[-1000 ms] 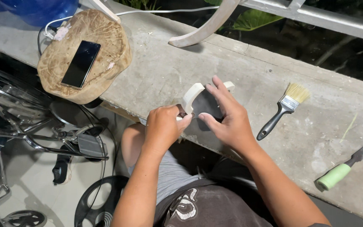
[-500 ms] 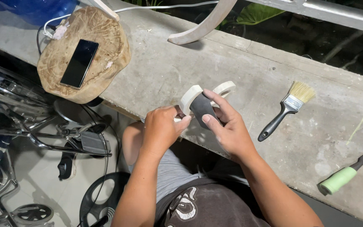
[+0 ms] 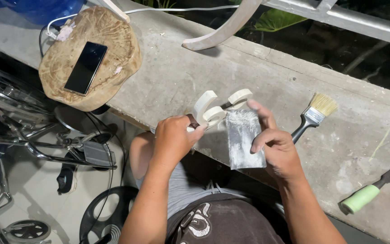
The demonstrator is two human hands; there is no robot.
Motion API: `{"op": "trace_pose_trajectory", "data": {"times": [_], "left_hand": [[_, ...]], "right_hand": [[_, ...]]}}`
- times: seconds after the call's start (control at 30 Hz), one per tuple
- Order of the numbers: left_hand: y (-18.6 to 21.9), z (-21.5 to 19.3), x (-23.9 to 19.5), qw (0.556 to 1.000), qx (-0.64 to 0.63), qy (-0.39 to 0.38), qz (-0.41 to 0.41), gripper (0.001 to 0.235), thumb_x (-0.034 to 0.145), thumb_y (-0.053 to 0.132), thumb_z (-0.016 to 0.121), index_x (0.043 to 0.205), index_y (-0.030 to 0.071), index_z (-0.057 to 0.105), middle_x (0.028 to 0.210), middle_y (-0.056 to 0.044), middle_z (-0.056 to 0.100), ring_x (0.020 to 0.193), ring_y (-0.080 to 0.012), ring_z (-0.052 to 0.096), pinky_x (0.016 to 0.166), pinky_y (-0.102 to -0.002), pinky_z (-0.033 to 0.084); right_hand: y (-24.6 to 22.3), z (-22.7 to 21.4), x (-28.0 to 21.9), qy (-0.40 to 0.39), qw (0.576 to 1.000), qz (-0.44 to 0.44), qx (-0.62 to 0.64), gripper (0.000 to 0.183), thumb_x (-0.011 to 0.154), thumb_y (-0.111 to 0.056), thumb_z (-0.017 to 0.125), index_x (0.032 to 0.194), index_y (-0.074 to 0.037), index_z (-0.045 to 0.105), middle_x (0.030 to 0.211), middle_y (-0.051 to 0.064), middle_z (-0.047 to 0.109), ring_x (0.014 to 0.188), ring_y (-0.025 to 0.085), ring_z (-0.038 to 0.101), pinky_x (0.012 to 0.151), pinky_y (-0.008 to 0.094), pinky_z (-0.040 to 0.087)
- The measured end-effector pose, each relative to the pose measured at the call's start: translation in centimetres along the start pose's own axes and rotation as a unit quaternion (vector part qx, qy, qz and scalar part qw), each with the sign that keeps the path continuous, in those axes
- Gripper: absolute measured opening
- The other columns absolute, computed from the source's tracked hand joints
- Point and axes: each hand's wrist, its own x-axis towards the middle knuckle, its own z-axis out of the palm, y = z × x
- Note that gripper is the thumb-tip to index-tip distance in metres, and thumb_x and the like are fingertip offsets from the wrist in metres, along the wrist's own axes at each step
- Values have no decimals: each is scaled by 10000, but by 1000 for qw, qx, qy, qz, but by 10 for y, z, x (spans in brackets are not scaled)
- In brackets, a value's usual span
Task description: The person sands a white wooden decorative piece shaped like the number 3 using a sanding block and a brush. They hold the piece with one hand and sand with the other, then use a brush to remove dust. The work is performed on a concrete surface with tools nearby.
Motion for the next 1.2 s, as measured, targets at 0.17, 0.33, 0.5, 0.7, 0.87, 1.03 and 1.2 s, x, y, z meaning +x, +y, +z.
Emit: {"op": "trace_pose_trajectory", "data": {"times": [0.17, 0.33, 0.5, 0.7, 0.87, 1.03, 1.2], "left_hand": [[-4, 1, -1, 1000, -5, -1, 8, 260, 789, 394, 783, 748, 142, 735, 649, -93, 700, 693, -368, 703, 651, -462, 560], [-4, 2, -1, 1000, -11, 0, 16, 263, 799, 391, 778, 758, 135, 731, 655, -105, 701, 704, -377, 707, 647, -470, 560], [-8, 8, -3, 1000, 1, 14, 28, 276, 792, 409, 777, 739, 147, 713, 633, -92, 682, 689, -366, 700, 652, -460, 561], [-9, 12, -2, 999, 15, 19, 36, 273, 794, 432, 774, 735, 174, 708, 634, -75, 682, 686, -342, 702, 661, -441, 560], [-5, 13, -4, 999, 10, 26, 32, 261, 789, 395, 785, 718, 155, 712, 630, -70, 676, 684, -334, 700, 657, -428, 560], [-8, 16, -7, 999, 26, 35, 32, 182, 761, 318, 791, 742, 153, 715, 632, -51, 672, 677, -306, 698, 661, -407, 565], [-2, 11, -7, 998, 25, 41, 43, 193, 759, 306, 775, 742, 124, 715, 624, -87, 661, 677, -332, 695, 663, -431, 564]], "right_hand": [[27, -15, -19, 36, 998, 40, -15, 97, 893, -127, 694, 799, -147, 711, 1212, 153, 537, 1172, 271, 465, 1056, 461, 308], [17, -8, -9, 0, 985, 82, -149, 247, 852, 70, 601, 1020, -29, 752, 919, 150, 645, 821, 252, 572, 814, 445, 481], [-5, 12, 13, -10, 963, 62, -261, 220, 963, -177, 638, 1136, -48, 681, 926, 142, 566, 833, 272, 620, 778, 394, 534], [-38, 40, 39, -88, 926, 99, -353, 260, 1004, -257, 546, 1149, -50, 609, 917, 153, 527, 864, 423, 625, 758, 496, 564], [-37, 67, 46, -38, 926, 116, -358, 489, 860, 16, 647, 1329, -40, 520, 1047, 242, 642, 985, 468, 688, 816, 552, 576], [-23, 83, 31, 67, 960, 207, -176, 867, 834, 65, 635, 1569, -74, 196, 1161, 327, 707, 1029, 442, 728, 797, 495, 621], [5, 77, 17, 74, 980, 157, -99, 445, 874, -40, 742, 1311, -61, 663, 1043, 123, 750, 941, 130, 628, 811, 337, 583]]}}
